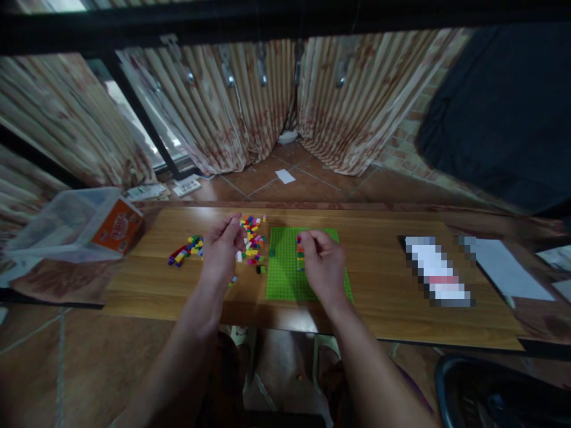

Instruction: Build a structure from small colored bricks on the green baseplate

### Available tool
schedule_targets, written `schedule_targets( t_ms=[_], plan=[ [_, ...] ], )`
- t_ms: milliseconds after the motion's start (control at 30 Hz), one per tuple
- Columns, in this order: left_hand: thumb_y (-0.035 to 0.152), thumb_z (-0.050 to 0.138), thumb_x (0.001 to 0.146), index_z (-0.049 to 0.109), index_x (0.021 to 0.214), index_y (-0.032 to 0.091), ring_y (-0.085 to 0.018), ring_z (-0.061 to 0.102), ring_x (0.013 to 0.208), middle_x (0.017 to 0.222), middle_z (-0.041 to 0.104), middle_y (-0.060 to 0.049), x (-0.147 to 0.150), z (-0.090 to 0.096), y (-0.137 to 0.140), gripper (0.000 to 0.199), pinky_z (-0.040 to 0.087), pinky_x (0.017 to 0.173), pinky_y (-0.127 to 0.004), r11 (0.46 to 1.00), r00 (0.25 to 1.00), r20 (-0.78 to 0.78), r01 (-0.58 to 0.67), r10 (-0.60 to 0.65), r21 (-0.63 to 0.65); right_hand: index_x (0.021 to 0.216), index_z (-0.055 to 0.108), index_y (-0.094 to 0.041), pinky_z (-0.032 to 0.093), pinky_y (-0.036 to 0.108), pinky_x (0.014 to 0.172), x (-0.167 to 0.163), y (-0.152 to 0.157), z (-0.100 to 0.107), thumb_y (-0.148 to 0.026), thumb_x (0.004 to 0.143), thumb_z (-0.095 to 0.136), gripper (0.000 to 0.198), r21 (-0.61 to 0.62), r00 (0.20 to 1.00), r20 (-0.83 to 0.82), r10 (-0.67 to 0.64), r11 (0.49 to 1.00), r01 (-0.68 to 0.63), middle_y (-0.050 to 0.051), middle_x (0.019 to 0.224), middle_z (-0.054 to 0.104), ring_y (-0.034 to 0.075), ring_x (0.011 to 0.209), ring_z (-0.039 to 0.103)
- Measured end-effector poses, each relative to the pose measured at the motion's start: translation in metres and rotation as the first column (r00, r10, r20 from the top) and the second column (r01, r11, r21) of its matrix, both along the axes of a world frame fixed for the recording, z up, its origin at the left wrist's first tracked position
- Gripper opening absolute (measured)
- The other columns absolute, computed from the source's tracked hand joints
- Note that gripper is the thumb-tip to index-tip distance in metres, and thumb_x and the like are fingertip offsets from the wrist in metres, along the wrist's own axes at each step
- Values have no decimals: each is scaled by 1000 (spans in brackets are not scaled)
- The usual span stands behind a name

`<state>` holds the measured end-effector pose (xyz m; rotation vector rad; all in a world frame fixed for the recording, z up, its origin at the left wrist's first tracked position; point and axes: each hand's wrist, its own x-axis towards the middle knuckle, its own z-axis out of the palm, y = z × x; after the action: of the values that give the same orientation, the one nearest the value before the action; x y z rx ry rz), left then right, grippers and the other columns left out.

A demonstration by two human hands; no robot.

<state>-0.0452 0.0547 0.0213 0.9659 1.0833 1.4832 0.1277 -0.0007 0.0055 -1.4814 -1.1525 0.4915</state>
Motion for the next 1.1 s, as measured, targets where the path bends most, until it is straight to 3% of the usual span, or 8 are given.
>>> schedule_targets(
  t_ms=[133,233,500,733,900,1000,1100],
  plan=[
    [34,64,78,63,91,15,-4,39,42,58,56,5,-6,1,1,23,31,41,-17,999,999,7,-48,48,-7,85,69,-21,47,28,71,-22,-6,-6,-31,90,51,22,-18,931,253,265,963,-269,3,79,69,17,74,64],
    [33,63,78,63,90,15,-4,39,42,59,56,5,-9,1,0,22,30,41,-17,998,998,18,-59,59,-12,93,69,-21,48,30,76,-33,-6,-13,-21,90,48,21,-97,854,395,339,940,-328,5,88,70,19,82,65],
    [25,63,75,62,95,13,-4,39,42,59,56,5,-14,4,-2,23,30,41,-18,999,1000,13,-28,28,-44,112,64,-13,48,36,86,-51,5,-35,-10,85,48,32,-301,743,581,331,936,-182,14,100,65,25,94,62],
    [25,64,74,64,90,13,-5,40,41,57,57,5,-15,5,-4,20,31,41,-18,998,1000,-5,-2,2,-58,111,63,-13,46,30,85,-61,16,-35,-19,88,52,26,-460,684,634,360,887,-40,14,108,62,22,92,62],
    [23,64,73,65,92,12,-5,40,42,56,57,5,-14,4,-5,22,31,42,-18,997,999,-30,12,-14,-73,107,64,-14,45,29,78,-65,22,-32,-20,90,52,21,-518,688,618,381,855,-9,13,110,62,20,89,63],
    [24,65,72,65,94,12,-5,40,43,56,57,5,-14,2,-4,25,31,42,-18,996,999,-40,30,-33,-80,101,65,-16,45,28,77,-66,22,-32,-15,88,53,17,-482,735,580,352,875,-40,12,104,65,20,87,63],
    [27,67,71,66,94,12,-5,41,43,55,56,5,-13,0,-3,27,31,43,-18,996,998,-50,37,-41,-84,96,66,-17,45,28,82,-65,20,-31,-10,85,55,18,-391,801,487,347,907,-156,8,98,67,19,90,63]
  ],
)
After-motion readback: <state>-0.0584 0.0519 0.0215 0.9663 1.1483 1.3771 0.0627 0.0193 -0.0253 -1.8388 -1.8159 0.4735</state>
